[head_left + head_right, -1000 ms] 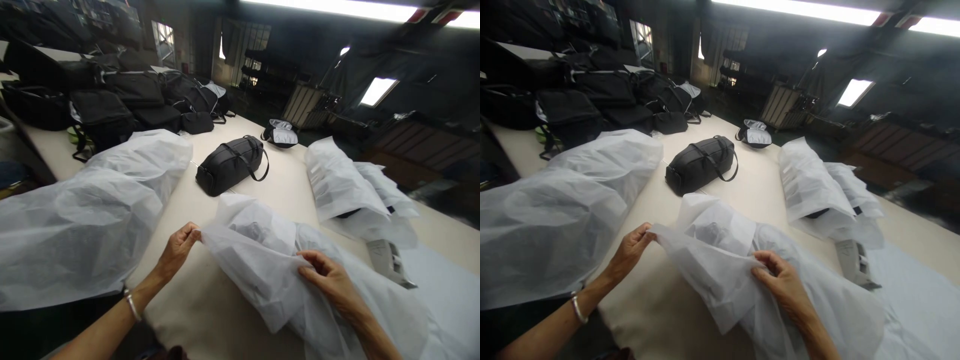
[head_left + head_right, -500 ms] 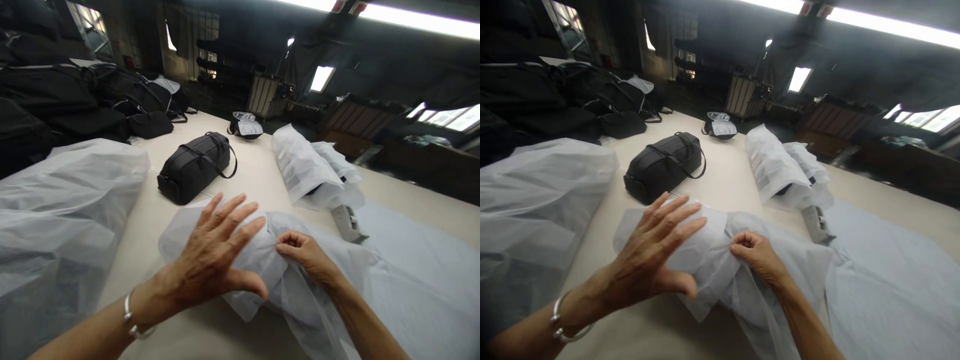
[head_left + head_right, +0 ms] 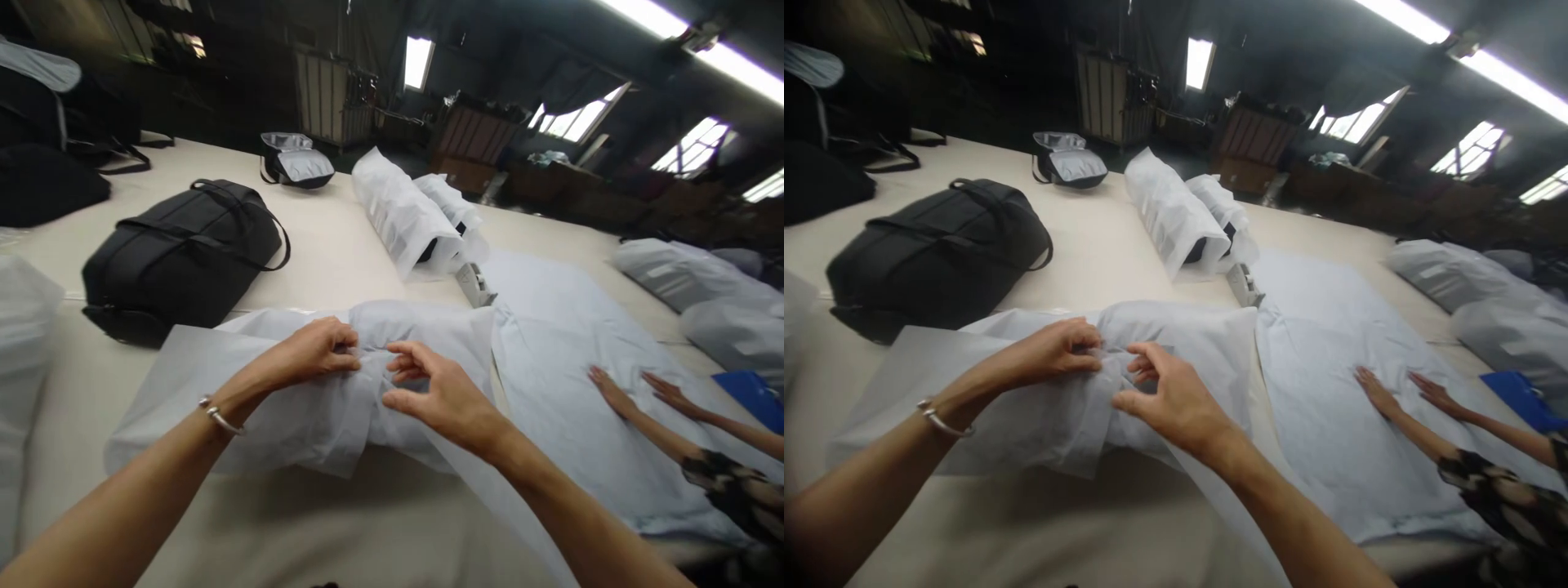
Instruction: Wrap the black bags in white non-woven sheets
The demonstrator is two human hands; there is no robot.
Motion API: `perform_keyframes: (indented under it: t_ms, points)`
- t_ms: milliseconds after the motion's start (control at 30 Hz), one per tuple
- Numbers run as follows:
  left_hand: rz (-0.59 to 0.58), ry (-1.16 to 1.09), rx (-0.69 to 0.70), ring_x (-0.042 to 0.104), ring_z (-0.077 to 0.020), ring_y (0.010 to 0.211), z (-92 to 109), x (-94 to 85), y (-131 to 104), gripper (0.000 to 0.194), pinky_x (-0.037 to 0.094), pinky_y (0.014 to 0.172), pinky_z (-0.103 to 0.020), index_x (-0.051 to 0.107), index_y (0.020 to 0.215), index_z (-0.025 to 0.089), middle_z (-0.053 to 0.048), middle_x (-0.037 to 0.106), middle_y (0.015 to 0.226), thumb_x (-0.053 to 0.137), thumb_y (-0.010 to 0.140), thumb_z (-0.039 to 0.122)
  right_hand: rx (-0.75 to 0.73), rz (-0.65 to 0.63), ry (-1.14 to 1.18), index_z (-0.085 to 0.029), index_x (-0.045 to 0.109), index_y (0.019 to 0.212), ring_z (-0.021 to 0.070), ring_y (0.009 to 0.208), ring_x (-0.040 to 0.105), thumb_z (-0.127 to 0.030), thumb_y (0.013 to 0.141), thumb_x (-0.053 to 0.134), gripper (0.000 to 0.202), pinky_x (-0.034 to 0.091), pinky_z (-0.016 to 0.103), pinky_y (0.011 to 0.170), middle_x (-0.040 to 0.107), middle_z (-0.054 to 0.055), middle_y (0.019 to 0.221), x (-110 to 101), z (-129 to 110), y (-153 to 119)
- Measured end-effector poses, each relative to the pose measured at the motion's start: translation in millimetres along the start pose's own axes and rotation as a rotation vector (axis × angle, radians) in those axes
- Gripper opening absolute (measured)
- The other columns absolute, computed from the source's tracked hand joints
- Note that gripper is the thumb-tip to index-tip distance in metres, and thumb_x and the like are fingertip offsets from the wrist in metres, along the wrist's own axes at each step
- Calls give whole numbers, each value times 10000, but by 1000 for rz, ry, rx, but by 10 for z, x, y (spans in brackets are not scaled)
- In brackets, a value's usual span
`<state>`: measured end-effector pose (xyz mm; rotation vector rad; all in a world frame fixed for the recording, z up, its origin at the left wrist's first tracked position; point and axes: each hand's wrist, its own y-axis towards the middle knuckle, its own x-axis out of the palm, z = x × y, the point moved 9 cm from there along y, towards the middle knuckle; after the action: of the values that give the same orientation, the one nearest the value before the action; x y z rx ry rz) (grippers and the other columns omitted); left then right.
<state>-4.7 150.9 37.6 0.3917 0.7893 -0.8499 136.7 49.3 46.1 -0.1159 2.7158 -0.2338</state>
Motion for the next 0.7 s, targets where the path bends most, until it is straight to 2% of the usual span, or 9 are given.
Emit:
perform_keyframes:
  t_ms: [100, 167, 233, 333, 433, 500, 567, 600, 700]
  points:
    - [-75, -111, 13, 599, -211, 852, -10, 52, -57, 212, 414, 906, -295, 674, 744, 213, 1, 657, 790, 658, 827, 408, 140, -108, 75, -239, 664, 1216, 228, 995, 673, -548, 852, 684, 478, 512, 375, 935, 728, 53, 1060, 34, 404, -373]
    - [-126, -201, 6, 623, -247, 1032, -46, 80, -91, 219, 360, 1069, -344, 712, 835, 234, -4, 715, 914, 680, 830, 451, 196, -140, 134, -204, 733, 1080, 246, 1031, 673, -656, 928, 509, 526, 487, 400, 986, 744, 71, 1040, 41, 709, -441]
    - [-172, -251, -5, 586, -276, 1202, -75, 89, -120, 242, 246, 1183, -394, 734, 894, 246, -14, 741, 1025, 715, 810, 473, 192, -110, 128, -187, 771, 986, 267, 1061, 662, -682, 934, 464, 586, 463, 415, 1020, 750, 77, 1048, -13, 901, -390]
    - [-230, -287, -40, 505, -291, 1346, -88, 68, -154, 284, 138, 1232, -444, 756, 987, 262, -46, 723, 1186, 733, 798, 473, 158, -159, 105, -199, 779, 1034, 274, 1046, 662, -636, 935, 498, 530, 486, 403, 979, 749, 59, 1062, -77, 889, -370]
    - [-271, -350, -71, 436, -292, 1416, -60, 31, -186, 300, 176, 1223, -463, 760, 1052, 274, -70, 671, 1310, 727, 811, 451, 135, -304, 87, -241, 716, 1214, 284, 1098, 657, -549, 887, 622, 459, 513, 377, 956, 725, 52, 1176, -132, 684, -662]
    - [-286, -377, -63, 418, -298, 1429, -16, 10, -204, 263, 186, 1220, -478, 771, 1013, 270, -77, 667, 1318, 734, 810, 433, 93, -330, -61, -283, 602, 1375, 308, 1185, 626, -468, 737, 802, 694, 508, 377, 997, 666, 60, 1315, -179, 604, -981]
    - [-281, -383, -54, 421, -309, 1427, 18, -10, -214, 232, 187, 1219, -497, 780, 963, 264, -82, 681, 1294, 748, 802, 428, -16, -234, -341, -291, 497, 1469, 328, 1214, 614, -360, 626, 881, 930, 507, 388, 1020, 621, 85, 1384, -218, 601, -1299]
    - [-278, -378, -49, 425, -313, 1424, 30, -15, -217, 220, 186, 1219, -506, 781, 935, 261, -84, 691, 1275, 755, 797, 430, -86, -146, -498, -281, 486, 1478, 327, 1179, 635, -297, 633, 864, 926, 522, 392, 1003, 638, 99, 1357, -226, 619, -1450]
    - [-282, -363, -34, 424, -307, 1426, 44, -11, -222, 193, 174, 1223, -517, 765, 829, 251, -77, 716, 1225, 752, 804, 442, -237, 122, -821, -266, 585, 1369, 279, 897, 715, -100, 729, 654, 665, 585, 367, 808, 750, 92, 1059, -199, 740, -1858]
